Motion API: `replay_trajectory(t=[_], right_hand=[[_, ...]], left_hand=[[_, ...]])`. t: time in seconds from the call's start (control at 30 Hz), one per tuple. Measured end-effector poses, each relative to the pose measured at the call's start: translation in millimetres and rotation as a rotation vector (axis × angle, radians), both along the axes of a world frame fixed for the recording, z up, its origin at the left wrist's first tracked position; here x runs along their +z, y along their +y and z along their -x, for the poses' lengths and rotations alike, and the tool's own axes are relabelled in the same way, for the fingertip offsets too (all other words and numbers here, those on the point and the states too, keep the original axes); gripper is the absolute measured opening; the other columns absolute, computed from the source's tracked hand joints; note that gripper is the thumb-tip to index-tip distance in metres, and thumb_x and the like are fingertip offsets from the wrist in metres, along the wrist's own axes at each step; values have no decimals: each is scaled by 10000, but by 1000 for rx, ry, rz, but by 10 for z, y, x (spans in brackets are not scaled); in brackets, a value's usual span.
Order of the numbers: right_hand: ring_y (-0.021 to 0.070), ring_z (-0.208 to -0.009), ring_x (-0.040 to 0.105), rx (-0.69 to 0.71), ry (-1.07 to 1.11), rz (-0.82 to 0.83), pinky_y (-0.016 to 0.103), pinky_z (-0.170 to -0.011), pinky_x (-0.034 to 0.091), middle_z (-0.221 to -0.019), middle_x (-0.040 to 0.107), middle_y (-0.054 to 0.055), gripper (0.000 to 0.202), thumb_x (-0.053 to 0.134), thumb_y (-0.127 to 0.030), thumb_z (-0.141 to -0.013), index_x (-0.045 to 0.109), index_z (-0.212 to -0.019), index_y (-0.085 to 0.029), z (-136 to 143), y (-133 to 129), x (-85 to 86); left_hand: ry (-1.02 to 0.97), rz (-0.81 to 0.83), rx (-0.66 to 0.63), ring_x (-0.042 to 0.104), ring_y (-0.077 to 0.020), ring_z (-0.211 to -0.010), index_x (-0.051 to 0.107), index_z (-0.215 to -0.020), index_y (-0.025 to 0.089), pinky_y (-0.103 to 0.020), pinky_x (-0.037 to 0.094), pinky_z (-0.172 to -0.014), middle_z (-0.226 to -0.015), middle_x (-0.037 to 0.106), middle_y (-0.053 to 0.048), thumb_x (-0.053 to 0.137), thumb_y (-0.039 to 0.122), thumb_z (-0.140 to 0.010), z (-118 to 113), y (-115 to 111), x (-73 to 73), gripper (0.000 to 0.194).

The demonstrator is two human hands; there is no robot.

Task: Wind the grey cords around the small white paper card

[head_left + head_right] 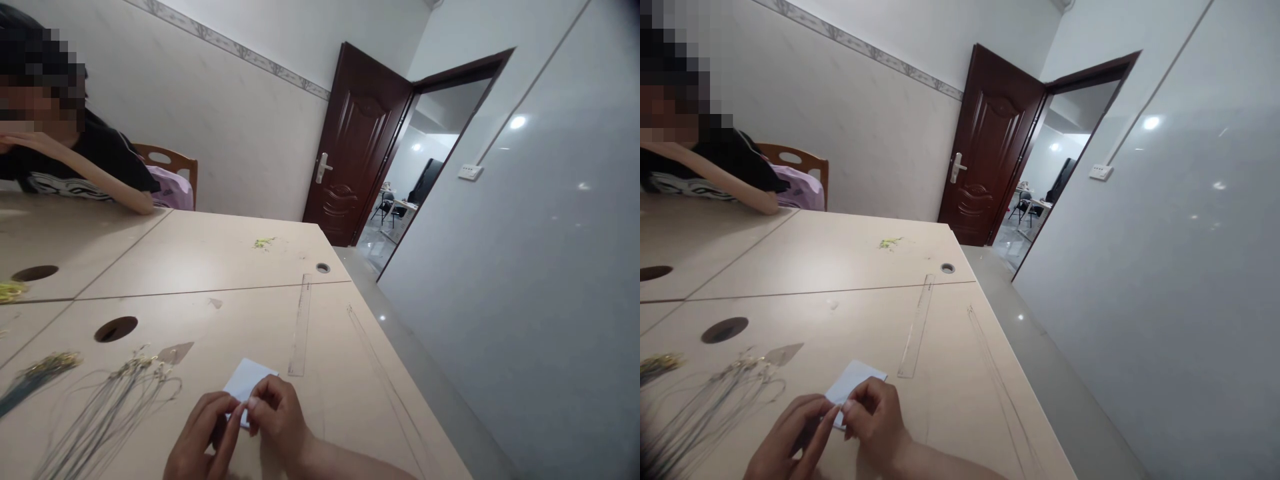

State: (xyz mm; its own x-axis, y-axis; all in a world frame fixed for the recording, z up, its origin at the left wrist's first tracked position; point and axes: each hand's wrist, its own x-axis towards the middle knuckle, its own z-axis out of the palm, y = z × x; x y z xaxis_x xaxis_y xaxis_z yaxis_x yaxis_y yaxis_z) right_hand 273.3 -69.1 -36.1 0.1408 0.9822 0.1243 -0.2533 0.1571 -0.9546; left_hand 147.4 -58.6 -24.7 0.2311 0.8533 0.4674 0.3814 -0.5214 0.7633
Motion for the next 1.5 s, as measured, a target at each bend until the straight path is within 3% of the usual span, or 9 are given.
replay_trajectory(t=[0.5,0.77,1.03,1.5], right_hand=[[85,-439,448,7,-68,6,213,-461,363,-498,493,-38,195,575,-335,-702,501,-641,-165,-40,-34,-10],[92,-497,459,3,-128,40,230,-534,383,-527,497,-43,172,545,-319,-767,503,-684,-174,-102,-149,-29],[94,-506,469,5,-156,45,236,-536,387,-538,504,-41,173,547,-317,-766,503,-686,-171,-99,-179,-28],[96,-498,469,0,-194,34,239,-535,393,-522,494,-46,162,537,-298,-782,494,-683,-176,-126,-175,-35]], left_hand=[[24,-92,-34,554,-129,-808,532,-862,199,-209,485,-686,-870,546,-24,472,283,-838,8,19,8,105],[20,-30,-37,506,-58,-603,561,-955,180,-184,445,-553,-907,554,-38,475,208,-838,-29,-114,33,148],[0,-76,-66,523,-82,-650,587,-873,174,-196,454,-609,-806,587,-35,494,170,-828,-18,-122,13,103],[85,-94,-139,554,-107,-786,567,-903,177,-214,448,-698,-852,581,-40,448,149,-844,-8,-109,12,135]])
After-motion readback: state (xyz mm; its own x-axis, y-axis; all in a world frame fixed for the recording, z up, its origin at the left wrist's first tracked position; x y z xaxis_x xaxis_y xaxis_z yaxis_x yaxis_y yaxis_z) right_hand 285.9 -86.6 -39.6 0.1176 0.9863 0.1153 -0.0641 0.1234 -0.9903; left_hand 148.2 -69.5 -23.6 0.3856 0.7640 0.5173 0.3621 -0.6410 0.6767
